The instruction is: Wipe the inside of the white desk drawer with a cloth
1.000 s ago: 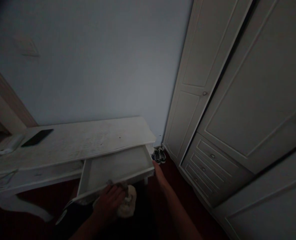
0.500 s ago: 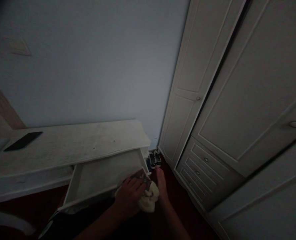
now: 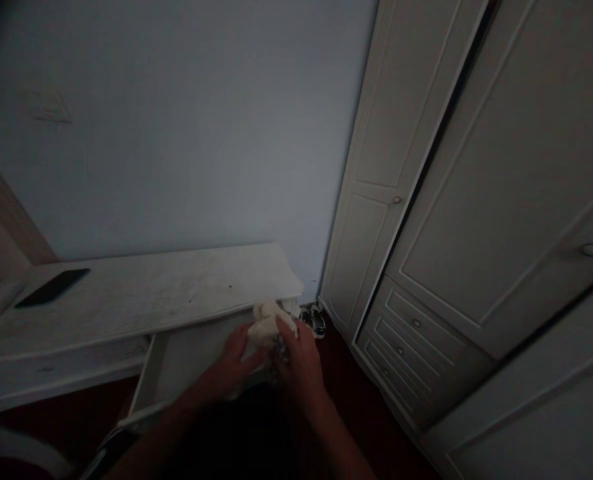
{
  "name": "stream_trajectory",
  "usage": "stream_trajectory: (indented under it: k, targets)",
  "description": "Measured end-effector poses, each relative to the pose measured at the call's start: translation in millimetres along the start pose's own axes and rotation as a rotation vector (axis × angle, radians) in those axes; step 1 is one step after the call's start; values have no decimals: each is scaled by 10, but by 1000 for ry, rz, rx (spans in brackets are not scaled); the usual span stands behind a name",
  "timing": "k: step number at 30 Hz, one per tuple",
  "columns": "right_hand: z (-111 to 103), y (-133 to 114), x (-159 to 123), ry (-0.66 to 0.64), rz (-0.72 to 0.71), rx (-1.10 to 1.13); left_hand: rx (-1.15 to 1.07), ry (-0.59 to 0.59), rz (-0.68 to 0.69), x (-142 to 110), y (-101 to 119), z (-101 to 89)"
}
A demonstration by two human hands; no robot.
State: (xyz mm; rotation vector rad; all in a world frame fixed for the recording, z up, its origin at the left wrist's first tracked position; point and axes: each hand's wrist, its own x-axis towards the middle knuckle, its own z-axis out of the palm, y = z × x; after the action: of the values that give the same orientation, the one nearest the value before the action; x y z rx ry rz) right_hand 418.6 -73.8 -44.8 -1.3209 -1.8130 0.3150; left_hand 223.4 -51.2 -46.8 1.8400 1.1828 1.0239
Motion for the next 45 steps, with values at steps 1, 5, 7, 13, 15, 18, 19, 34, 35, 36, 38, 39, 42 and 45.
stream_trajectory:
  k: [1,5,7,13,15,18,19,34,35,36,38,39,42,45]
  targets:
    - [9,30,62,-80,7,-124,192,28,16,-57,-110,-179]
    - [32,134,137,-270,23,-371,633,-35,-18,-492,-531,-832]
    - [46,135,133,-283,9,-352,756,-72,-65,-726,-680,-1055]
    - [476,-210,39,-311,-88,-254,937,-288,-62,-922,-705,-1076]
    - [685,-357,-4,-341,-129,-229,952,-303,-75,-851,-643,-946]
    - [839,-446,-43,-376,-167,-225,945,-307,-69,-760,-585,-792]
    - [827,-428,-50,-384,-173,-237,939,-303,-62,-746,-579,-769]
    - [-565,1093,-352,242,610,468,950,-271,28,-867,-685,-758]
    - [-515,1112,-378,171,686,647,964,-262,28,-859,-659,-734]
    - [-432,1113,-392,91,739,801,975,-257,26,-839,-622,-697]
    - [-198,1084,-375,-67,810,1001,968,-269,24,-774,-532,-584]
    - [-73,1064,-341,-146,848,1051,953,-280,21,-735,-488,-517]
    - [216,1044,-142,-340,965,1080,924,-302,19,-638,-404,-342]
    - [333,1101,180,-303,912,968,945,-314,22,-611,-386,-279]
